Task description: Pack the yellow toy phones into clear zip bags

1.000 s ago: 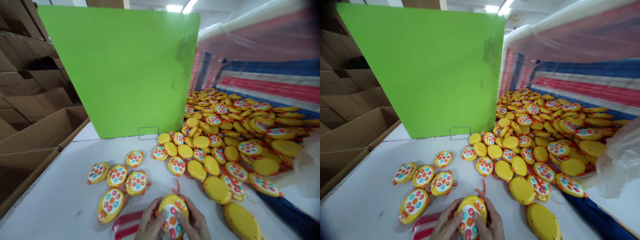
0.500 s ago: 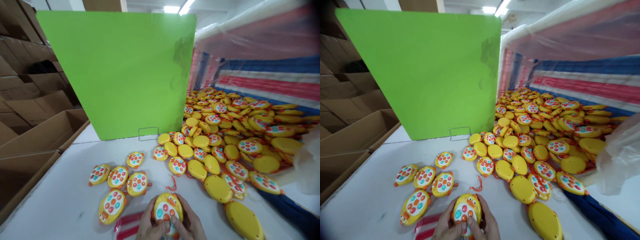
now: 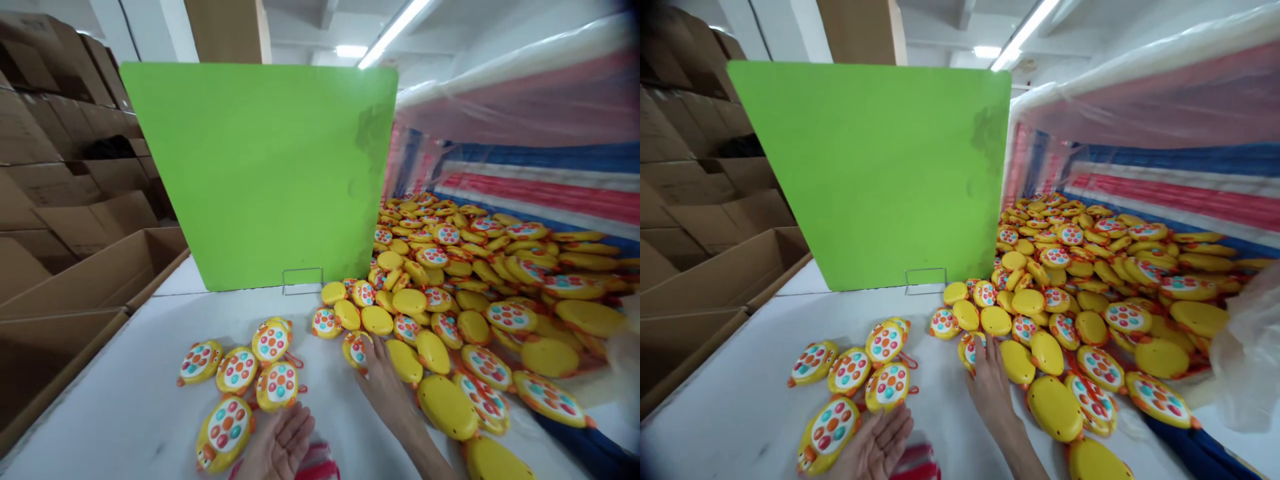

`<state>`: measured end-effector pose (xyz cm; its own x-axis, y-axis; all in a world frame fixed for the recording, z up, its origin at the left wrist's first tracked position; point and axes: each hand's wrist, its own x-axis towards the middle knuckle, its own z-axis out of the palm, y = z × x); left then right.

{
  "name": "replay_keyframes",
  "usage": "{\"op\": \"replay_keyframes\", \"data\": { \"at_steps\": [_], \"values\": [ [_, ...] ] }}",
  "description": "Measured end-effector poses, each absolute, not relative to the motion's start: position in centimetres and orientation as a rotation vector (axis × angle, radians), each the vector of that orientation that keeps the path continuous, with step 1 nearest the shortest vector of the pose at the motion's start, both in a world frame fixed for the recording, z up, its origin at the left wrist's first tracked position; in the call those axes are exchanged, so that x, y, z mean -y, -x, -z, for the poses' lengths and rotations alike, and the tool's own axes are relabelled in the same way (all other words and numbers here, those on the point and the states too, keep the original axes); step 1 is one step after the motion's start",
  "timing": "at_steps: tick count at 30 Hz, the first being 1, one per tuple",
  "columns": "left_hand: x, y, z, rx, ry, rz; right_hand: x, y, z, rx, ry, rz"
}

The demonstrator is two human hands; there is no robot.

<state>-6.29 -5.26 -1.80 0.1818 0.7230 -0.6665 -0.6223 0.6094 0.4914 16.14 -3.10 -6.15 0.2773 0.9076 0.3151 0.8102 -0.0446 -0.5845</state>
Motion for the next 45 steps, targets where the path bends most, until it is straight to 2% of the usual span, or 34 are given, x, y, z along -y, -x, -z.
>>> {"op": "replay_keyframes", "data": {
  "at_steps": [5,10,15,22,33,39,45],
  "values": [
    [5.8,5.4,4.1,-0.951,-0.186,-0.811,1.3,-16.2,5.2,1.588,1.933,-0.247],
    [5.5,3.1,5.9,-0.957,-0.294,-0.853,3.8,-13.5,5.5,1.592,1.822,-0.502],
    [5.8,1.3,4.4,-0.930,-0.298,-0.904,7.6,-11.0,5.1,1.485,1.684,-0.709],
    [6.7,2.4,2.5,-0.819,-0.375,-0.819,10.7,-12.2,5.5,0.965,1.289,-1.200],
    [8.0,3.4,4.2,-0.753,-0.514,-0.896,11.7,-9.3,4.6,0.723,1.204,-1.091],
    [7.6,4.4,3.7,-0.823,-0.831,-0.865,12.1,-9.3,4.5,0.758,1.215,-1.092],
    [7.7,5.2,3.4,-0.746,-0.880,-0.779,12.1,-9.9,3.4,0.890,1.220,-1.097]
  ]
}}
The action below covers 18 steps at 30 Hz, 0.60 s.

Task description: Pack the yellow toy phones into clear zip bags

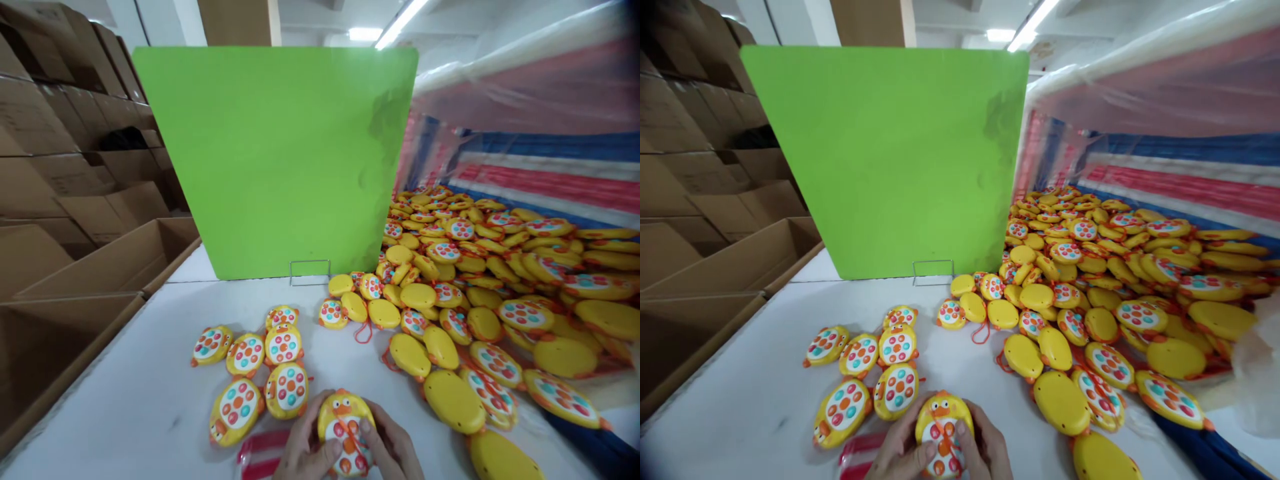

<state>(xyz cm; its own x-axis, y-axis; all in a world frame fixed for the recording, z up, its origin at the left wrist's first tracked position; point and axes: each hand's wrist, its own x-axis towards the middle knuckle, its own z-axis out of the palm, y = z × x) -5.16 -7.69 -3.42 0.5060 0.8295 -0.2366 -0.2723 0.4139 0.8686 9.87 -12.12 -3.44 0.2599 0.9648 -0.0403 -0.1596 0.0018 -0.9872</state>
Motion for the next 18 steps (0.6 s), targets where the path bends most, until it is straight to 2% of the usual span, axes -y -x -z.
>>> {"op": "replay_keyframes", "data": {
  "at_steps": [13,18],
  "values": [
    [9.2,3.2,5.1,-0.884,-0.726,-0.922,11.6,-8.2,5.1,0.966,1.409,-0.938],
    [6.6,5.5,4.2,-1.266,-0.756,-1.104,8.3,-11.2,5.8,1.388,1.671,-0.500]
  ]
}}
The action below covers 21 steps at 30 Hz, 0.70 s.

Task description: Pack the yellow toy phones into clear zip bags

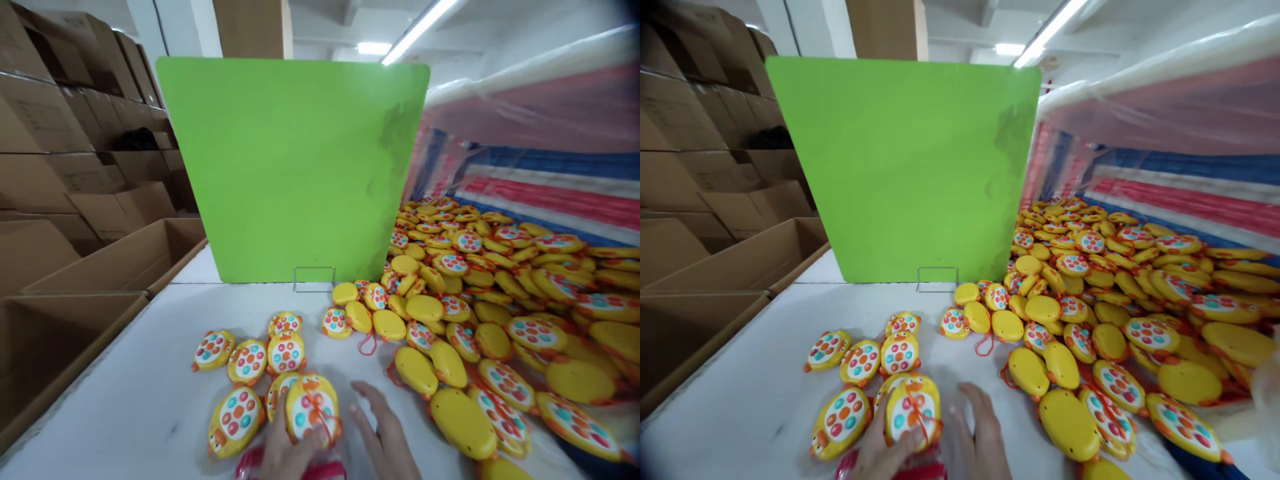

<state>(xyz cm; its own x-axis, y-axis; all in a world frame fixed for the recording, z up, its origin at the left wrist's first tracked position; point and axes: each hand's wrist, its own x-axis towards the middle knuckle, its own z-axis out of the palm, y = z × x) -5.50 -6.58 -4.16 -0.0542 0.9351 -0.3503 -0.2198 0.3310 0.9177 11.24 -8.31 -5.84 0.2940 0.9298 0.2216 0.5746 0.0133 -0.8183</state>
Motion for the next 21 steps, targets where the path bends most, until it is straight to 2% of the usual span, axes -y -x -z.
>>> {"op": "replay_keyframes", "data": {
  "at_steps": [3,6,12,17,21],
  "values": [
    [4.0,7.0,2.6,-1.332,-0.741,-1.222,4.0,-14.2,6.0,1.422,1.733,-0.321],
    [1.7,8.0,1.4,-1.195,-0.621,-1.296,-0.7,-15.9,6.3,1.455,1.770,-0.217],
    [-0.2,10.1,0.4,-0.981,-0.306,-1.278,-6.0,-16.7,5.8,1.498,1.767,-0.170],
    [1.4,9.8,1.5,-0.887,-0.253,-1.004,-4.1,-16.6,3.8,1.397,1.708,-0.282],
    [2.9,6.4,3.0,-0.933,-0.467,-0.985,0.9,-14.5,2.1,1.326,1.628,-0.538]
  ]
}}
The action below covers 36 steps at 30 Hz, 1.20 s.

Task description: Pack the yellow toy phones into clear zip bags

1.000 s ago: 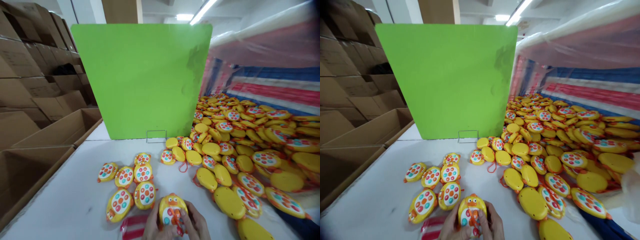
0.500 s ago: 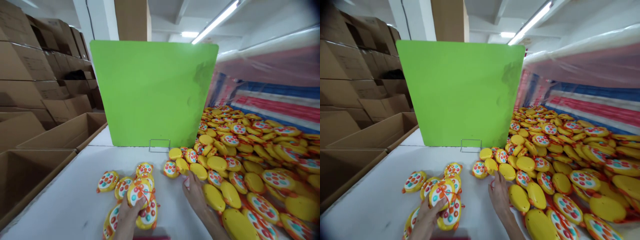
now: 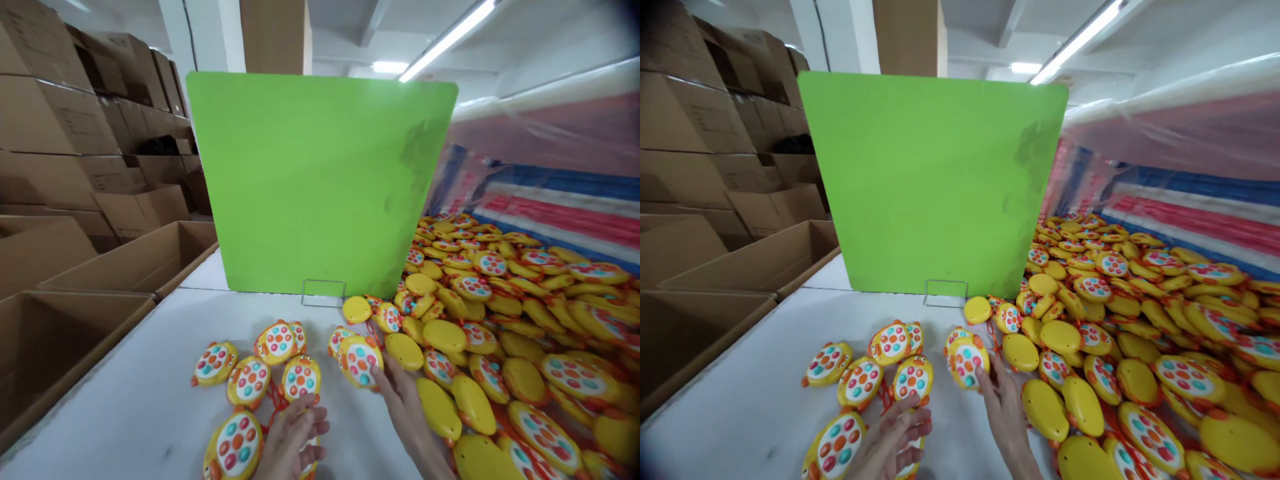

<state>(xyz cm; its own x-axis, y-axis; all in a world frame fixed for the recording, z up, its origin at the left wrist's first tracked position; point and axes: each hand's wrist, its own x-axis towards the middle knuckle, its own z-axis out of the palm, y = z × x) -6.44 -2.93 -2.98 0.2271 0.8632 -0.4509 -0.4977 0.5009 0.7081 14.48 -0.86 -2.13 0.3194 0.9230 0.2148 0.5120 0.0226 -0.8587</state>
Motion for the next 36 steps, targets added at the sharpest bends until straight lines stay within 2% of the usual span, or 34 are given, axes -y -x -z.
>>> {"op": "replay_keyframes", "data": {
  "at_steps": [5,7,15,21,28,32,36],
  "values": [
    [4.2,3.4,3.4,-1.053,-0.639,-1.059,5.7,-10.9,1.7,1.037,1.309,-1.114],
    [4.6,3.6,3.0,-1.090,-0.735,-1.042,6.5,-10.0,1.8,0.988,1.227,-1.210],
    [6.6,6.1,-0.3,-0.987,-0.902,-0.946,7.5,-9.6,0.6,1.090,1.196,-1.294],
    [8.3,6.3,0.2,-1.035,-0.861,-0.997,9.4,-7.4,1.1,0.735,1.185,-1.281],
    [10.6,6.3,-0.2,-0.840,-0.888,-0.959,11.1,-7.0,0.2,1.014,1.175,-1.085],
    [12.0,6.0,-1.2,-1.015,-0.967,-0.979,12.6,-6.8,0.8,0.920,1.195,-1.154],
    [12.9,6.6,-1.6,-0.947,-0.938,-0.949,14.1,-6.8,1.5,0.879,1.034,-1.230]
  ]
}}
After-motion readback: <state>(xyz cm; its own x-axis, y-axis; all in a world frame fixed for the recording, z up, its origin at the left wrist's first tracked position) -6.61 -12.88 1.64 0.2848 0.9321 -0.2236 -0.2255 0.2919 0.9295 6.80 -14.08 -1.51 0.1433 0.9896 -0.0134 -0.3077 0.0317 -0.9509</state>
